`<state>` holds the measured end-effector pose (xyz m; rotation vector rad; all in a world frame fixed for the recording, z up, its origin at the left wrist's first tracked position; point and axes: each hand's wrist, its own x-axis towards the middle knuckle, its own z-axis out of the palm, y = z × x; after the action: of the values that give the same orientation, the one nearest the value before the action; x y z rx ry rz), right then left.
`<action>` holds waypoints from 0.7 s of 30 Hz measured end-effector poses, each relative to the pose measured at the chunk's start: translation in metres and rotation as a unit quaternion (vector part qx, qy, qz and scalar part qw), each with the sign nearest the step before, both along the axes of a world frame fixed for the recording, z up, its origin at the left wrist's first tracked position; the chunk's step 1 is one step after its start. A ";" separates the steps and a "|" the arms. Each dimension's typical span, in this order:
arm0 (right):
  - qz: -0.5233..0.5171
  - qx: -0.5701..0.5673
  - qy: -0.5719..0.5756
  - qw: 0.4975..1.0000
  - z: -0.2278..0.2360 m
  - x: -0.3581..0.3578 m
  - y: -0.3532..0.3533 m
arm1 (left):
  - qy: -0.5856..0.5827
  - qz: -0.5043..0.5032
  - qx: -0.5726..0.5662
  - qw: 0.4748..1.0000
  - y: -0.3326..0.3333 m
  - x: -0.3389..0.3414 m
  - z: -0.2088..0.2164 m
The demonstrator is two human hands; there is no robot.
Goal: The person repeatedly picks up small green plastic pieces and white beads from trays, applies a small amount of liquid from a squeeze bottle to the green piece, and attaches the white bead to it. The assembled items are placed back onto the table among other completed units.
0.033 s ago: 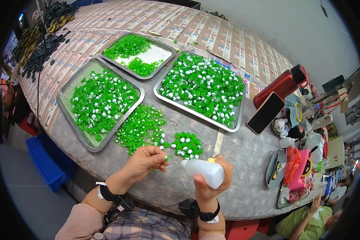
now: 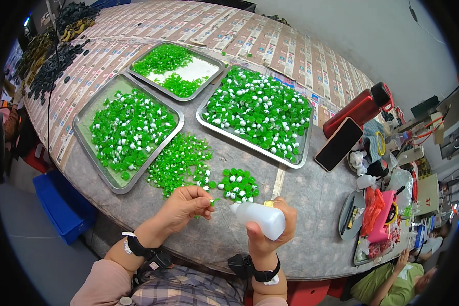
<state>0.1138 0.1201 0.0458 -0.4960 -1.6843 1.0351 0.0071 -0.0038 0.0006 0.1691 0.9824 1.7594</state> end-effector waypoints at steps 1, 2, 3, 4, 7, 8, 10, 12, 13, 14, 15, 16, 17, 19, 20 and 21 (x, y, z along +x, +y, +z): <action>-0.007 0.014 -0.006 1.000 0.000 0.000 0.000 | 0.001 -0.002 0.000 1.000 0.000 0.000 0.000; -0.012 0.026 -0.011 1.000 -0.002 -0.001 0.001 | 0.001 -0.003 0.003 1.000 0.000 0.000 0.000; -0.018 0.039 -0.017 0.999 -0.003 -0.002 0.001 | 0.002 -0.004 0.005 1.000 -0.001 0.000 -0.002; -0.021 0.030 -0.002 0.999 -0.003 -0.003 0.001 | 0.002 -0.006 0.008 1.000 -0.001 0.000 -0.003; -0.017 0.006 0.030 0.999 -0.001 -0.003 0.000 | 0.047 0.020 0.037 0.998 -0.001 0.000 -0.006; -0.007 -0.001 0.031 0.999 -0.002 0.000 0.002 | 0.079 0.041 0.029 0.996 0.000 0.002 -0.005; 0.014 -0.006 0.043 0.999 -0.006 0.002 0.005 | 0.142 0.084 0.012 0.986 0.000 0.004 -0.003; 0.033 0.000 0.065 0.997 -0.010 0.004 0.007 | 0.164 0.094 0.003 0.982 0.000 0.005 -0.003; 0.037 -0.001 0.061 0.997 -0.010 0.004 0.008 | 0.175 0.098 -0.001 0.980 0.000 0.005 -0.002; 0.042 -0.003 0.057 0.997 -0.009 0.004 0.007 | 0.176 0.100 0.000 0.979 0.000 0.006 -0.002; 0.047 -0.004 0.053 0.997 -0.009 0.004 0.007 | 0.178 0.101 0.002 0.979 0.000 0.006 -0.002; 0.047 -0.006 0.050 0.998 -0.009 0.004 0.006 | 0.179 0.102 0.004 0.979 0.000 0.006 -0.001; 0.048 -0.008 0.048 0.998 -0.008 0.004 0.006 | 0.181 0.103 0.003 0.978 0.000 0.006 -0.001; 0.046 -0.001 0.040 0.998 -0.009 0.004 0.005 | 0.185 0.103 0.003 0.977 0.000 0.005 -0.002; 0.041 0.008 0.034 0.999 -0.009 0.004 0.006 | 0.184 0.103 0.002 0.977 0.000 0.005 -0.002; 0.037 0.016 0.029 0.999 -0.010 0.004 0.006 | 0.183 0.103 0.002 0.978 0.000 0.006 -0.002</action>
<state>0.1176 0.1258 0.0361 -0.3818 -1.6757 1.0639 0.0126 -0.0038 -0.0014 0.4190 1.2997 1.9592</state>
